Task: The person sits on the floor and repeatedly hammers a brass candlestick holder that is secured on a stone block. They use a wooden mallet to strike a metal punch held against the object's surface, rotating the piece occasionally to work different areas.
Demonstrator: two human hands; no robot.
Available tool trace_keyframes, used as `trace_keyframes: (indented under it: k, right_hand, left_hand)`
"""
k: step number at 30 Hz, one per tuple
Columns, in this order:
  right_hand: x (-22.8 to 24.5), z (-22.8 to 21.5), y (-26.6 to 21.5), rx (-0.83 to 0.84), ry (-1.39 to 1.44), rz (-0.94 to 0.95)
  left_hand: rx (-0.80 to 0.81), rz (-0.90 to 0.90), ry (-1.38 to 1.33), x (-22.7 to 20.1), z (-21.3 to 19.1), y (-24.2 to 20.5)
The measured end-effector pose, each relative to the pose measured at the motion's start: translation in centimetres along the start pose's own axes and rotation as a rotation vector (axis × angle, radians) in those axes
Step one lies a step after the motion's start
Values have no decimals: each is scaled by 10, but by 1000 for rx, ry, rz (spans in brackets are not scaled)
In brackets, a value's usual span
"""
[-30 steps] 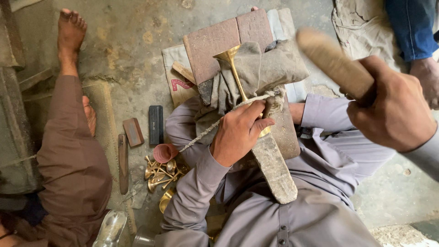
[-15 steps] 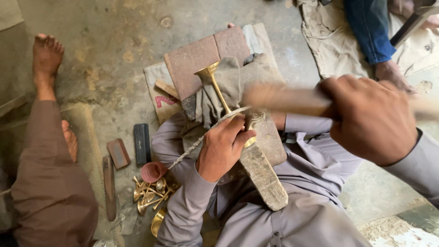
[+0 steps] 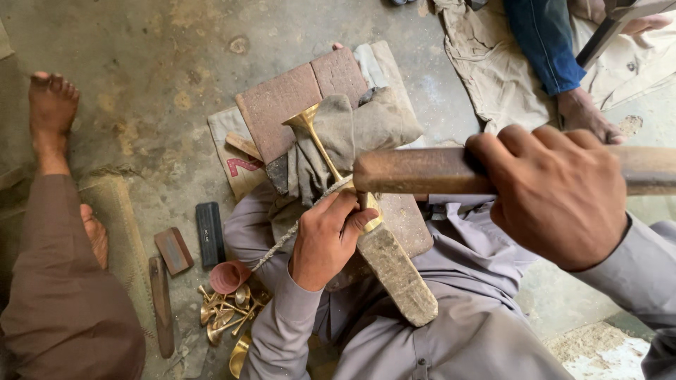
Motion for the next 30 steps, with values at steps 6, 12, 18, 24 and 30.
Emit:
trace_keyframes:
  k: [6,12,18,24,30]
  right_hand:
    - [-6,15,0,195,-90,57]
    - [0,-9,3,-167,302,-45]
    - [6,-16,0,-192,301,-113]
    - [17,-25,6,-177,260,-140]
    - [31,-41,5,-295,327,-256]
  left_hand:
    - [-69,42,0,-2,-3,0]
    - [-66,45,9,3,-1,-3]
    - [-74,32,9,5,0,-8]
    - [-63,26,-12,9,2,-8]
    - [-83,28,-25,13,0,-13]
Point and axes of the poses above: each hand's wrist, its own y-axis towards the middle knuckle, its own z-axis out of the palm, x = y × z, the point moved 7 cm from there along y, towards the middle knuckle, and after that the axes turned 14 degrees about y, right-handed, at the moved point
